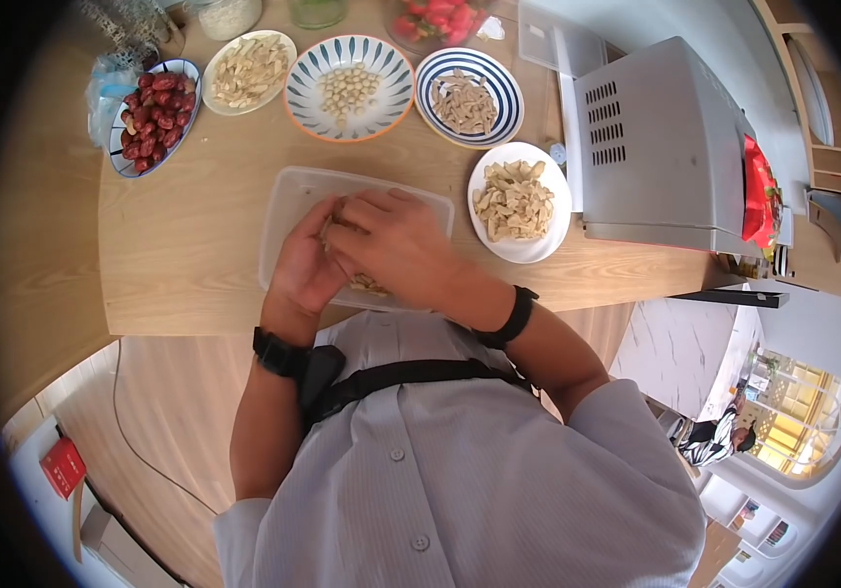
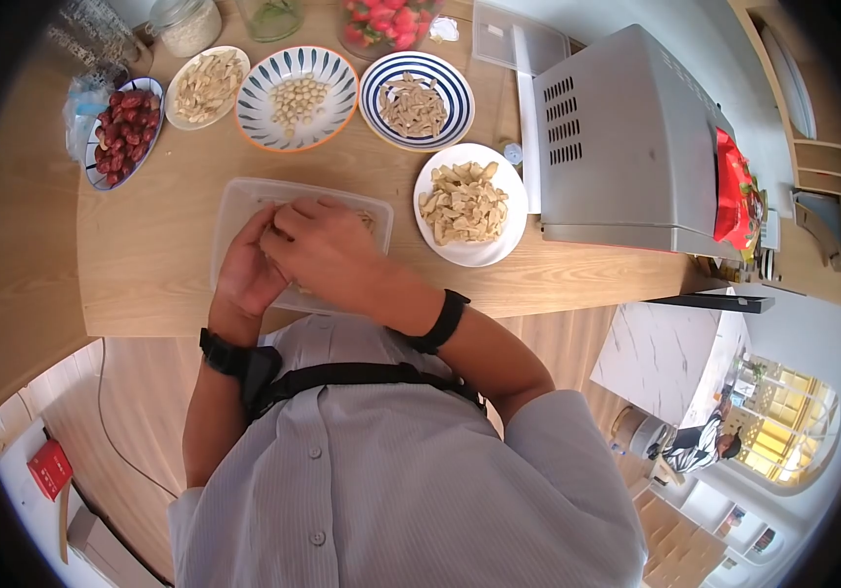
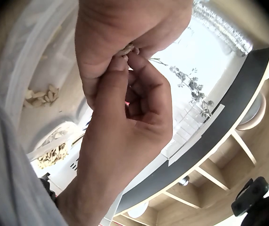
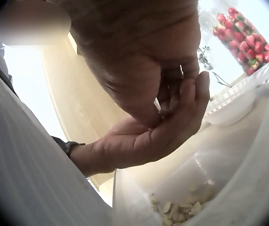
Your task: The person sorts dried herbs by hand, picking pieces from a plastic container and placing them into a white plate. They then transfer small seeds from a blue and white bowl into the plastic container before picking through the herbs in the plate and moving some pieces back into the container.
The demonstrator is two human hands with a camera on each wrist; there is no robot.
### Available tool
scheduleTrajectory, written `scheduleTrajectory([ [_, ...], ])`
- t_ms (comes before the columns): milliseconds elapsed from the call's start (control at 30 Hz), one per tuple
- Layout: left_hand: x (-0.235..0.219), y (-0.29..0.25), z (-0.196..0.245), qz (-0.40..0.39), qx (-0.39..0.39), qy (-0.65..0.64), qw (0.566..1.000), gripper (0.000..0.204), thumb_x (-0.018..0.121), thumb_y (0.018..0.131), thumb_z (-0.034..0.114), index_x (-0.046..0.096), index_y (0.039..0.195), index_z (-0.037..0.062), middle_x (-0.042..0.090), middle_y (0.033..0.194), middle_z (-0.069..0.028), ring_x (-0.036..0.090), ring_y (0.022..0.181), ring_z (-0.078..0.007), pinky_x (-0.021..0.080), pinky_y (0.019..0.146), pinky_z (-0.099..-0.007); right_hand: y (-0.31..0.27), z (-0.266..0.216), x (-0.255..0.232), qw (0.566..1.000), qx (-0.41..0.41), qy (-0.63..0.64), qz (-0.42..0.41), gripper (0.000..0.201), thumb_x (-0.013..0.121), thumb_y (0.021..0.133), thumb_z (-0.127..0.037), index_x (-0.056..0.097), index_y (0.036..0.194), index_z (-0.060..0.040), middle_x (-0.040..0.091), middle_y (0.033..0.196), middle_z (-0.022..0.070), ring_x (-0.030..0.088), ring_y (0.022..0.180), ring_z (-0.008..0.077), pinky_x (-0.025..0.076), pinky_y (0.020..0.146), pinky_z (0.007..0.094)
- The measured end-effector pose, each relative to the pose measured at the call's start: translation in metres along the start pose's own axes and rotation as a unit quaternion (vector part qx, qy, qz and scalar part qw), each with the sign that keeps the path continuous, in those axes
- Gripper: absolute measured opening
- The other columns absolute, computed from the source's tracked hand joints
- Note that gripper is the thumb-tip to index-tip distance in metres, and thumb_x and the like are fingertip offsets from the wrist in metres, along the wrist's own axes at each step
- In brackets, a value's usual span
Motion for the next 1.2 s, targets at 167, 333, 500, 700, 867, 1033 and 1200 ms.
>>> scheduleTrajectory([
  [167,-0.005,0.003,0.001,0.021,0.011,0.011,1.0,0.029,0.051,0.11,0.026,0.064,0.124,0.0041,0.071,0.116,-0.0082,0.07,0.108,-0.0207,0.059,0.092,-0.0371,-0.004,0.003,0.001,0.999,-0.038,0.017,-0.004,0.021,0.072,0.072,-0.016,0.069,0.093,-0.0127,0.065,0.097,0.0014,0.068,0.096,0.0211,0.057,0.08,0.0358],
  [333,-0.003,0.0,0.002,0.032,0.013,0.002,0.999,0.028,0.054,0.108,0.023,0.064,0.124,0.0027,0.072,0.114,-0.0086,0.071,0.106,-0.0202,0.061,0.088,-0.0368,-0.005,0.007,-0.004,0.997,-0.043,0.063,0.007,0.022,0.073,0.073,-0.016,0.07,0.095,-0.0115,0.064,0.097,0.002,0.068,0.096,0.0221,0.058,0.083,0.0363],
  [500,-0.008,-0.001,-0.002,0.013,-0.022,0.022,0.999,0.029,0.054,0.108,0.023,0.064,0.126,0.0023,0.071,0.115,-0.0091,0.071,0.106,-0.0213,0.063,0.081,-0.0349,-0.005,0.003,-0.003,0.999,-0.026,0.044,-0.014,0.021,0.073,0.074,-0.015,0.069,0.095,-0.0112,0.065,0.098,0.0041,0.068,0.096,0.0243,0.058,0.082,0.0374],
  [700,-0.008,-0.002,-0.002,0.044,-0.003,0.036,0.998,0.03,0.053,0.108,0.022,0.062,0.128,0.0015,0.07,0.119,-0.0104,0.071,0.106,-0.0228,0.062,0.086,-0.0364,-0.003,0.008,-0.004,0.995,-0.034,0.08,-0.054,0.017,0.072,0.076,-0.013,0.068,0.092,-0.0098,0.065,0.096,0.0056,0.068,0.094,0.0269,0.057,0.082,0.0378],
  [867,-0.005,0.001,0.0,0.019,-0.007,0.022,1.0,0.031,0.05,0.109,0.021,0.062,0.128,-0.0003,0.069,0.121,-0.0124,0.071,0.108,-0.0241,0.06,0.095,-0.0389,-0.004,0.014,-0.011,0.987,-0.04,0.154,-0.025,0.02,0.074,0.078,-0.007,0.073,0.098,-0.0095,0.068,0.099,0.0077,0.069,0.095,0.0283,0.058,0.082,0.0385],
  [1033,0.007,0.0,0.001,-0.03,-0.008,0.021,0.999,0.032,0.05,0.109,0.021,0.062,0.127,-0.003,0.071,0.119,-0.014,0.071,0.111,-0.0264,0.06,0.098,-0.0417,-0.007,0.043,-0.016,0.928,0.101,0.358,0.003,0.019,0.075,0.087,0.001,0.077,0.105,-0.0046,0.074,0.1,0.0096,0.073,0.094,0.0238,0.059,0.083,0.0328],
  [1200,0.015,-0.001,0.0,-0.036,-0.009,0.04,0.998,0.034,0.049,0.108,0.02,0.061,0.128,-0.0054,0.071,0.122,-0.0159,0.07,0.114,-0.029,0.059,0.104,-0.0452,-0.012,0.062,-0.006,0.853,0.214,0.475,-0.012,0.016,0.073,0.092,0.004,0.077,0.107,-0.0001,0.076,0.099,0.0076,0.072,0.093,0.0123,0.058,0.082,0.0285],
])
Point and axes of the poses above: each hand's wrist, its own y-axis towards the middle knuckle, its own x-axis out of the palm, z = x × y, the point moved 9 cm from there along y, towards the middle knuckle
